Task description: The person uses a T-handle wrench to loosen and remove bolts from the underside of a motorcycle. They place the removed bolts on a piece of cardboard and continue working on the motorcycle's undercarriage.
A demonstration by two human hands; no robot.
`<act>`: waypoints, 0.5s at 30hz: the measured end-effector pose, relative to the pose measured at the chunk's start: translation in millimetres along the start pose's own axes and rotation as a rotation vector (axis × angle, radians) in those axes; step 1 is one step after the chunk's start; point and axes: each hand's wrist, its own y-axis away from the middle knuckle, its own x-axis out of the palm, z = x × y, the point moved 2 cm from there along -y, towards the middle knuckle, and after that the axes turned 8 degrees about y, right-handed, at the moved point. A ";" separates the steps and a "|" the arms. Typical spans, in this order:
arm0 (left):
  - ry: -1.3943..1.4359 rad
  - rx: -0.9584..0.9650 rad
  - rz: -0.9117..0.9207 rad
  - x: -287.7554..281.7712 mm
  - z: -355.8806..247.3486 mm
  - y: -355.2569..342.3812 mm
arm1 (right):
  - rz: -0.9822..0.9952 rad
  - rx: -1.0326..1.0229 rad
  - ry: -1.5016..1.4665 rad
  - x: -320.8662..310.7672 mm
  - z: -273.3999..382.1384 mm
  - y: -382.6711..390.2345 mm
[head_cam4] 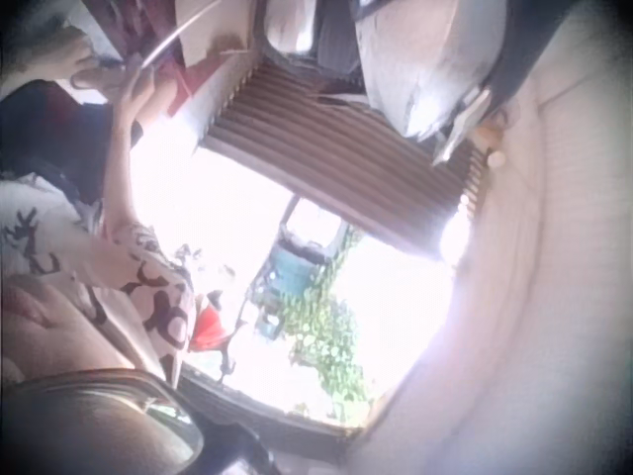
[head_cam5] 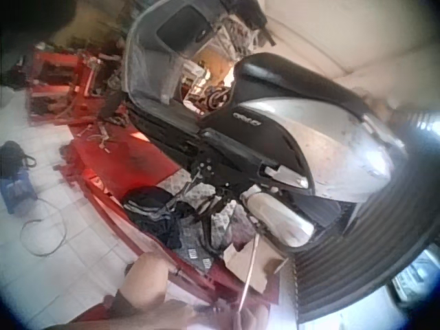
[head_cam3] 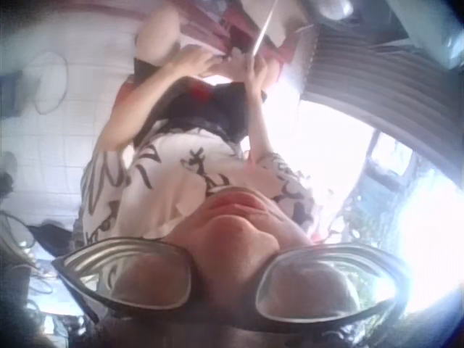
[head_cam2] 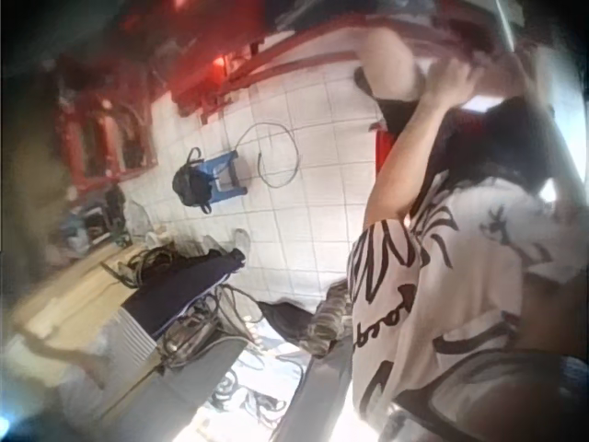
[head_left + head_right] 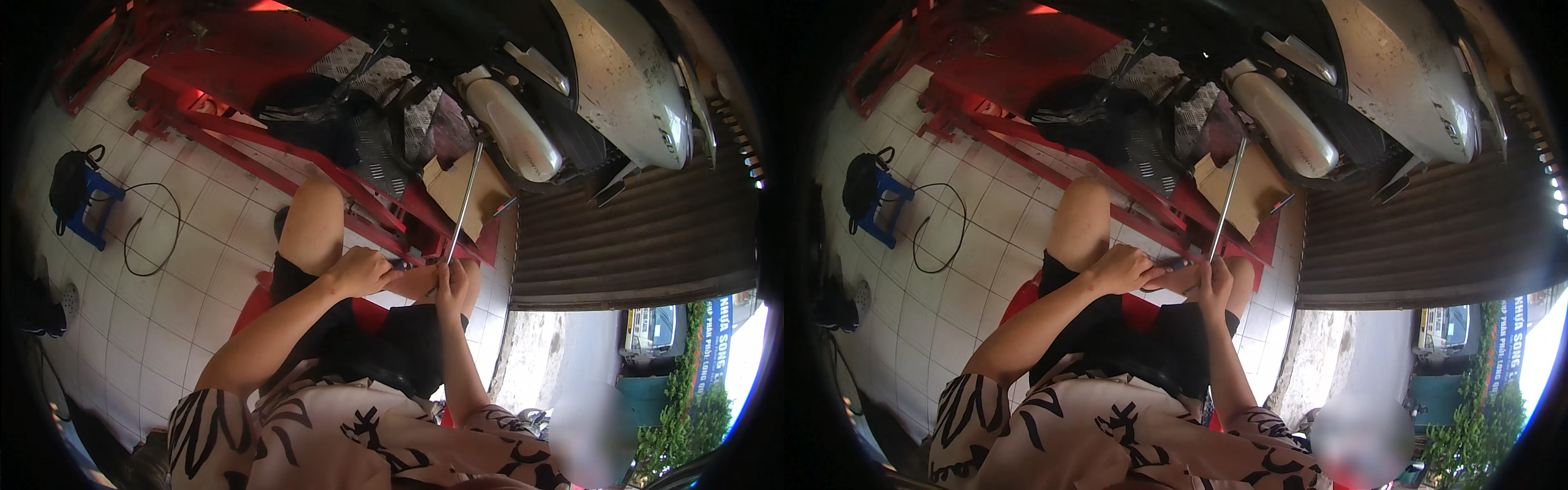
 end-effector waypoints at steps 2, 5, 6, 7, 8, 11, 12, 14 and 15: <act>-0.010 0.015 0.043 3.2 -5.3 -3.3 | -0.003 0.049 -0.067 -9.2 20.3 -10.1; -0.013 0.062 0.011 8.2 -1.0 -0.1 | 0.017 0.122 -0.254 -15.5 16.5 -29.3; -0.022 0.027 0.041 7.9 -1.1 2.3 | 0.014 0.143 -0.279 -20.3 15.4 -34.6; -0.030 0.017 0.044 3.6 -3.4 1.9 | 0.016 0.169 -0.358 -21.8 22.5 -42.4; -0.034 0.005 0.049 1.5 -3.4 3.2 | 0.017 0.197 -0.438 -22.1 29.4 -49.9; -0.043 -0.034 0.056 -0.8 0.7 3.1 | -0.045 0.225 -0.783 -16.3 62.8 -75.8; -0.044 -0.045 0.057 -0.5 2.0 2.1 | -0.006 0.210 -0.810 -17.5 60.4 -84.8; -0.034 -0.069 0.046 -3.7 0.1 -0.6 | -0.033 0.216 -0.831 -18.5 68.4 -102.8; -0.030 -0.082 0.040 -5.7 -1.1 -1.0 | -0.046 0.220 -0.842 -18.5 73.0 -111.2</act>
